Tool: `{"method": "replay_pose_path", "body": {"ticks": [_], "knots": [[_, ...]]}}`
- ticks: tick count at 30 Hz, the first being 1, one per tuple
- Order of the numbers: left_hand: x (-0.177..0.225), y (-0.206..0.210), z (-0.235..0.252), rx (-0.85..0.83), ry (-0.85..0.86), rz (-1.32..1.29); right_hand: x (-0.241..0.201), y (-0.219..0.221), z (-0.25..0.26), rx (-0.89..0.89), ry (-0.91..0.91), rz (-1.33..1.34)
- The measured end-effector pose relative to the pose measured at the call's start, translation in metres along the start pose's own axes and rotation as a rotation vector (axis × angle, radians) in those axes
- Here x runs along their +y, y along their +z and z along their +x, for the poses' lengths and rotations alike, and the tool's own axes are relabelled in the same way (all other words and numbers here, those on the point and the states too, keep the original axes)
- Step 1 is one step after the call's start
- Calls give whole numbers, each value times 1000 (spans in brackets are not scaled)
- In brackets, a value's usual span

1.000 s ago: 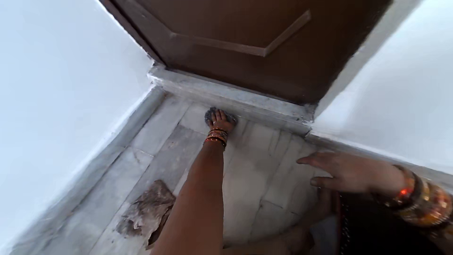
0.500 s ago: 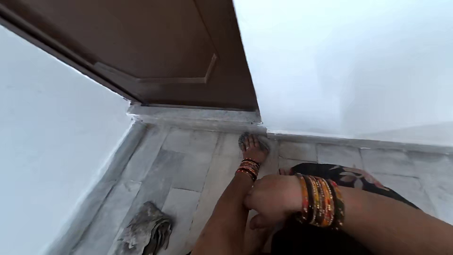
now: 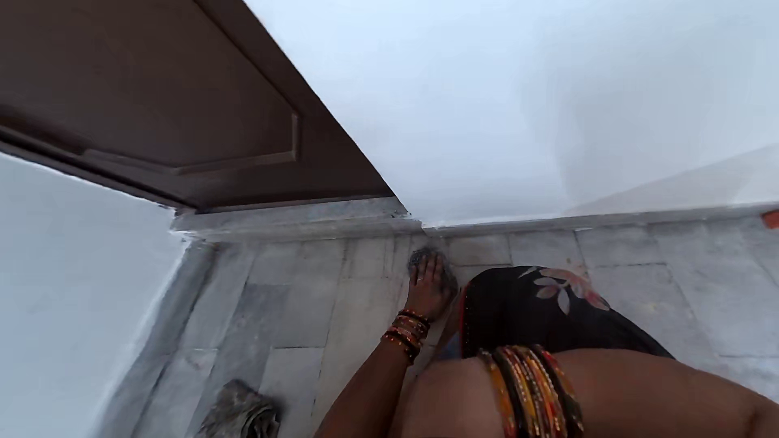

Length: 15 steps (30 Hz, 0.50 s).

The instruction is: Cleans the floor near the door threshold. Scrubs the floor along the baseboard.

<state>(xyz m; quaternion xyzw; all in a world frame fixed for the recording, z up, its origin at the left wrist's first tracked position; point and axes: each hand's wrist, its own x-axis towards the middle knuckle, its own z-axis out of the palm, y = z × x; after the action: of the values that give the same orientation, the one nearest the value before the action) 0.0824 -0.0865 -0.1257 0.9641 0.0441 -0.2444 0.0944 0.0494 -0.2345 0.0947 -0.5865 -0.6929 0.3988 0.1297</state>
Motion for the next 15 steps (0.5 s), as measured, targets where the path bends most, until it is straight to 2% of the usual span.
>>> {"method": "replay_pose_path", "body": {"ticks": [1,2,3,4,5,6,7,8,10,13,14,15], "knots": [[1,-1,1,-11,39,9,8,24,8,128,-57,-35],[2,-2,4,-16,89,18,26,61,26,370,-159,-73],[7,-7,9,-35,146,33,38,84,40,505,-224,-80],[14,-13,14,-58,210,43,42,91,43,548,-247,-89],[22,-19,20,-77,282,45,39,84,37,543,-228,-97],[31,-25,27,-83,358,42,24,60,20,430,-128,-104],[40,-27,35,-65,439,34,-12,9,2,-5,160,-73],[49,-28,43,-56,508,19,-29,-15,-1,-167,357,19],[67,-31,59,-78,606,23,-37,-25,-1,-154,594,240],[69,-31,76,-71,690,20,-26,-8,19,-79,742,234],[65,-30,77,-64,680,-1,-11,20,24,102,675,119],[59,-28,77,-53,649,-33,20,59,32,392,485,-46]]}}
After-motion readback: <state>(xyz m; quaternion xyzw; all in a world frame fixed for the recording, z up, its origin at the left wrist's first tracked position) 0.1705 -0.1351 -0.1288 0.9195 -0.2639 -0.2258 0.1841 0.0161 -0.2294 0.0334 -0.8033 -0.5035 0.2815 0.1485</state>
